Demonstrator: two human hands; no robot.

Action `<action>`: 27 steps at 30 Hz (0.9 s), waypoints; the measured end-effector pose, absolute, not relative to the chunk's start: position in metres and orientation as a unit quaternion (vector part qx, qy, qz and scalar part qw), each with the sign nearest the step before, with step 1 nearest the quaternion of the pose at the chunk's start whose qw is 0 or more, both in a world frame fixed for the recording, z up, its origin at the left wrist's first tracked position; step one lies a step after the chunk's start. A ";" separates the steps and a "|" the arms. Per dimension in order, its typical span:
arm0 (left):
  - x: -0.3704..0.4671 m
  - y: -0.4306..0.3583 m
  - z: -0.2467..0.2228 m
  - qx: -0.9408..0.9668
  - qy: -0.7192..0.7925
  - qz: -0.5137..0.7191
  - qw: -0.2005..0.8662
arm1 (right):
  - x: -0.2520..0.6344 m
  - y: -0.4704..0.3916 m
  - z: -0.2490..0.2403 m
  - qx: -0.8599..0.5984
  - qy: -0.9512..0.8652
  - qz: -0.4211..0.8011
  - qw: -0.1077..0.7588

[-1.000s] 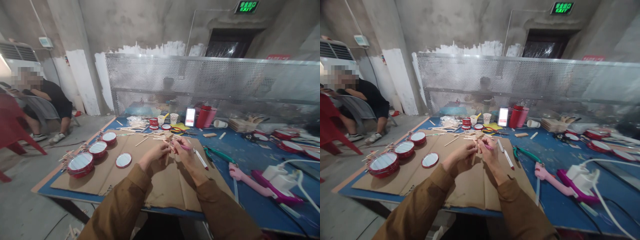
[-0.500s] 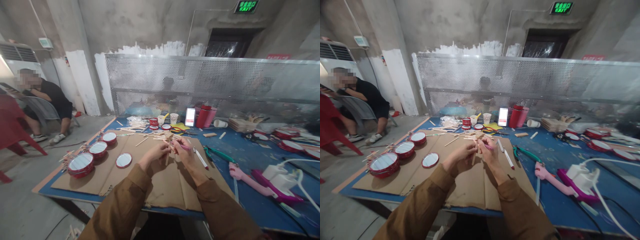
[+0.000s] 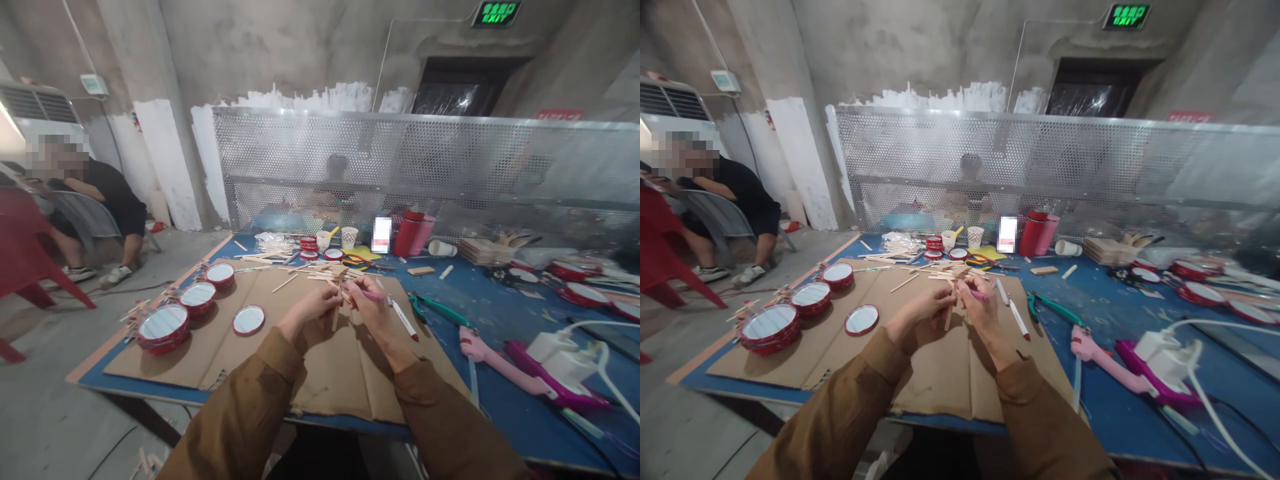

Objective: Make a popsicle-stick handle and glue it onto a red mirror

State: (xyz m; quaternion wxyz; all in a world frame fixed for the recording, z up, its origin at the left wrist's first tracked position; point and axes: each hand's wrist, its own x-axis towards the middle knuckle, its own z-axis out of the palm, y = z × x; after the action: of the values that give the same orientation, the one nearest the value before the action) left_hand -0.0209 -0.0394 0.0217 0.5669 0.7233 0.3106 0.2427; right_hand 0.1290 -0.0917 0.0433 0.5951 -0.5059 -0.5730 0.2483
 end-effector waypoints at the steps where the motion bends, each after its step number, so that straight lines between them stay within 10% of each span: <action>1: -0.021 -0.040 0.022 0.723 0.308 0.243 0.568 | 0.129 -0.091 0.043 -0.503 -0.568 0.249 0.601; 27: -0.019 -0.039 0.020 0.723 0.307 0.245 0.568 | 0.127 -0.096 0.050 -0.510 -0.564 0.242 0.602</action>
State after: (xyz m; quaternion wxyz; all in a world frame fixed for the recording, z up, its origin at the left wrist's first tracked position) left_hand -0.0191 -0.0388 0.0196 0.5683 0.7228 0.3072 0.2454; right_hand 0.1273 -0.0960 0.0497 0.6019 -0.5103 -0.5644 0.2423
